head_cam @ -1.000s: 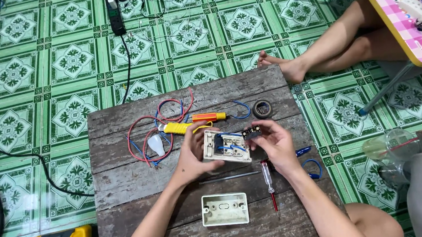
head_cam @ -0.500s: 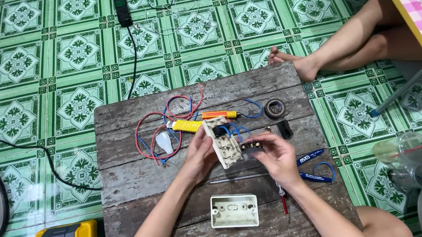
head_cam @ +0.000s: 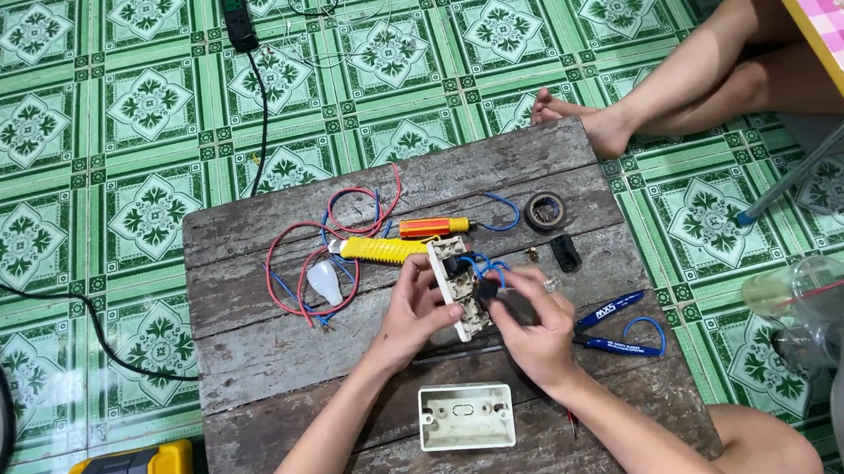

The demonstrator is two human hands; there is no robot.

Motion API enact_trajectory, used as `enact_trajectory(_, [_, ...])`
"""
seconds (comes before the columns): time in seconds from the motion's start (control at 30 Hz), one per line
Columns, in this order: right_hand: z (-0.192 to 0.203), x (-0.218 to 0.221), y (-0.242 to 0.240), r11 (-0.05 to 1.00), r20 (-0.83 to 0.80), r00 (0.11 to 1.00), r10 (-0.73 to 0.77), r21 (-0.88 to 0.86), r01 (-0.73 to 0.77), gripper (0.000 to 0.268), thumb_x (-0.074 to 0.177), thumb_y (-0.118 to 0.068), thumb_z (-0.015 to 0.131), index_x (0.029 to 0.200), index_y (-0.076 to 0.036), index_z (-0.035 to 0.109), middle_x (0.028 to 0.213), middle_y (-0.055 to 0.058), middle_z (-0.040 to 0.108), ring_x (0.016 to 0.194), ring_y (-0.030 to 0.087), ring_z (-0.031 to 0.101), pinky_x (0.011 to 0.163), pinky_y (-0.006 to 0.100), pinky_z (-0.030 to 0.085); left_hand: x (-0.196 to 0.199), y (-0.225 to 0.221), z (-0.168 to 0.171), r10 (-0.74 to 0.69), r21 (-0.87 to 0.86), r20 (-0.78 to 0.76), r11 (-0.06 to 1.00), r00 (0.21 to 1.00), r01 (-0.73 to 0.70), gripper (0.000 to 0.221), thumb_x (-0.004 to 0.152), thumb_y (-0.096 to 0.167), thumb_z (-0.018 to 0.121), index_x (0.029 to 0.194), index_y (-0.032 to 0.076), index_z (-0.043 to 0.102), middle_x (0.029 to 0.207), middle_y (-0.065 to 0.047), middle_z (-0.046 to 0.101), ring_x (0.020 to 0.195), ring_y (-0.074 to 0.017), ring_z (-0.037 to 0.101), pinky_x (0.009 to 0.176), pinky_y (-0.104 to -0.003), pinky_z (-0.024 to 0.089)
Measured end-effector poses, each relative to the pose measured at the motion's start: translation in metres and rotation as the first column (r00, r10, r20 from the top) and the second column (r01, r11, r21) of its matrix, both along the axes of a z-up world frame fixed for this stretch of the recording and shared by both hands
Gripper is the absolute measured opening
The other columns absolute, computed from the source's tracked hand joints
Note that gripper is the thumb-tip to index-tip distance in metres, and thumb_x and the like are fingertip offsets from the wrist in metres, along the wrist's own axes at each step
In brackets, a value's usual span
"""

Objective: Wiring an electrical switch assembly using a screwdriver and pliers

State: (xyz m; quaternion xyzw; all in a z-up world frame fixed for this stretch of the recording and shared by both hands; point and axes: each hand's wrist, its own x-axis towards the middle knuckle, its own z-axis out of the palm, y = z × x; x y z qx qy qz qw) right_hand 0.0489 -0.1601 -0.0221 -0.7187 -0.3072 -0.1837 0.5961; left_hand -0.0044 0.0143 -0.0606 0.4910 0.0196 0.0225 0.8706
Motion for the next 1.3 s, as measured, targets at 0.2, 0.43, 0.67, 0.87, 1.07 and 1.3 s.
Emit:
enact_trajectory(0.2, [-0.018,-0.005,-0.003,0.997,-0.027,0.999,0.021,0.076,-0.019,0.054,0.08,0.008,0.078,0.123,0.011,0.044,0.098,0.021,0.078,0.088,0.034,0.079,0.081,0.042,0.061,0.0,-0.005,-0.014,0.025,0.016,0.074,1.0,0.997,-0.026,0.076,0.073,0.004,0.087,0.131,0.01,0.038,0.123,-0.01,0.053,0.098,-0.0206,0.064,0.074,-0.031,0.062])
enact_trajectory(0.43, [-0.02,-0.003,0.001,0.996,0.126,0.989,-0.08,-0.018,0.083,0.053,0.074,0.003,0.083,0.117,0.008,0.052,0.09,0.011,0.082,0.08,0.025,0.081,0.079,0.031,0.06,-0.009,-0.011,-0.002,0.047,0.203,0.106,0.977,0.993,-0.068,0.084,0.074,0.001,0.086,0.141,0.01,0.037,0.126,-0.011,0.056,0.109,-0.0221,0.062,0.087,-0.036,0.058])
enact_trajectory(0.67, [0.001,-0.002,0.005,0.996,0.341,0.936,-0.085,0.022,0.082,0.044,0.076,0.0,0.087,0.109,0.006,0.059,0.086,0.011,0.082,0.07,0.03,0.078,0.072,0.035,0.061,-0.013,-0.009,0.004,0.067,0.489,0.186,0.859,0.98,-0.152,0.064,0.084,-0.009,0.064,0.144,0.0,0.041,0.117,-0.023,0.066,0.105,-0.0323,0.069,0.083,-0.048,0.06])
enact_trajectory(0.87, [0.013,0.0,0.01,0.995,0.418,0.903,-0.096,0.024,0.094,0.043,0.074,0.003,0.088,0.107,0.007,0.061,0.086,0.011,0.082,0.065,0.031,0.076,0.067,0.037,0.061,-0.013,-0.011,0.013,0.113,0.587,0.237,0.775,0.965,-0.235,0.054,0.086,-0.005,0.065,0.138,-0.001,0.049,0.105,-0.022,0.074,0.093,-0.0315,0.074,0.074,-0.045,0.061])
enact_trajectory(1.07, [0.012,-0.002,0.014,0.993,0.475,0.873,-0.112,0.02,0.117,0.04,0.073,0.008,0.086,0.107,0.008,0.065,0.088,0.011,0.082,0.064,0.031,0.076,0.065,0.035,0.061,-0.012,-0.014,0.014,0.146,0.595,0.259,0.754,0.955,-0.277,0.047,0.088,-0.003,0.063,0.133,0.001,0.051,0.088,-0.02,0.075,0.075,-0.0263,0.072,0.063,-0.039,0.058])
enact_trajectory(1.3, [0.02,-0.005,0.016,0.997,0.501,0.862,-0.075,0.025,0.072,0.036,0.073,0.014,0.081,0.105,0.008,0.067,0.089,0.013,0.082,0.067,0.032,0.077,0.06,0.037,0.062,-0.012,-0.011,0.02,0.211,0.621,0.329,0.686,0.92,-0.379,0.053,0.086,-0.007,0.059,0.139,-0.003,0.05,0.088,-0.023,0.075,0.072,-0.0313,0.073,0.059,-0.044,0.056])
